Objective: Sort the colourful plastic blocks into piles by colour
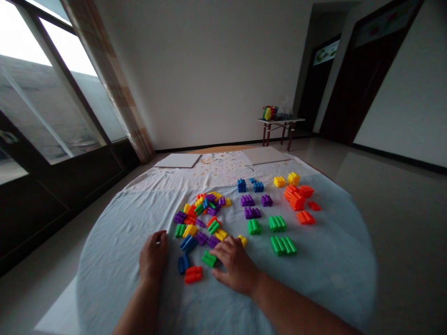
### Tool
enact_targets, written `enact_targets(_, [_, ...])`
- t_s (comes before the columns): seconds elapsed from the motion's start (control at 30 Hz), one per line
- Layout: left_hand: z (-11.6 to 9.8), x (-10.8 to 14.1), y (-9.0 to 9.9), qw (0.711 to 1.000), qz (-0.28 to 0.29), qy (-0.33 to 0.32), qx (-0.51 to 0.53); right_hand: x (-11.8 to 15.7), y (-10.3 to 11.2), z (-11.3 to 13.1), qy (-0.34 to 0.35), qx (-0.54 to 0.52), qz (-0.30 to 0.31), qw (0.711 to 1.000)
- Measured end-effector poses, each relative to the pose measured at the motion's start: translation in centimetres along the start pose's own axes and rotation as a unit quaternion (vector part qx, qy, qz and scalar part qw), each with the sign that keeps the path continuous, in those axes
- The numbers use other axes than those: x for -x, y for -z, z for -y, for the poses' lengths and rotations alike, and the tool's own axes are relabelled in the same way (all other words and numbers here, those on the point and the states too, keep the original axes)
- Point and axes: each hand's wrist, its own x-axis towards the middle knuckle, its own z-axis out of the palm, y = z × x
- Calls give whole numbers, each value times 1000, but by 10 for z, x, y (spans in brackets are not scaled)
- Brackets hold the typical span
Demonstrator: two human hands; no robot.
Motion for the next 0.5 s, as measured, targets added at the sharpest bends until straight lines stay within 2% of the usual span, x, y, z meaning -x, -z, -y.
enact_targets(0.1, [0,-1,0,999,23,-12,-20,-3,-4,2,14,28,18,999])
enact_targets(0.23, [3,-4,0,998,41,-18,-33,-2,4,8,17,50,13,999])
enact_targets(0.33, [3,-5,1,998,46,-15,-35,3,9,11,6,61,11,998])
enact_targets(0.5, [0,-3,5,998,49,-11,-39,6,8,10,-4,75,44,996])
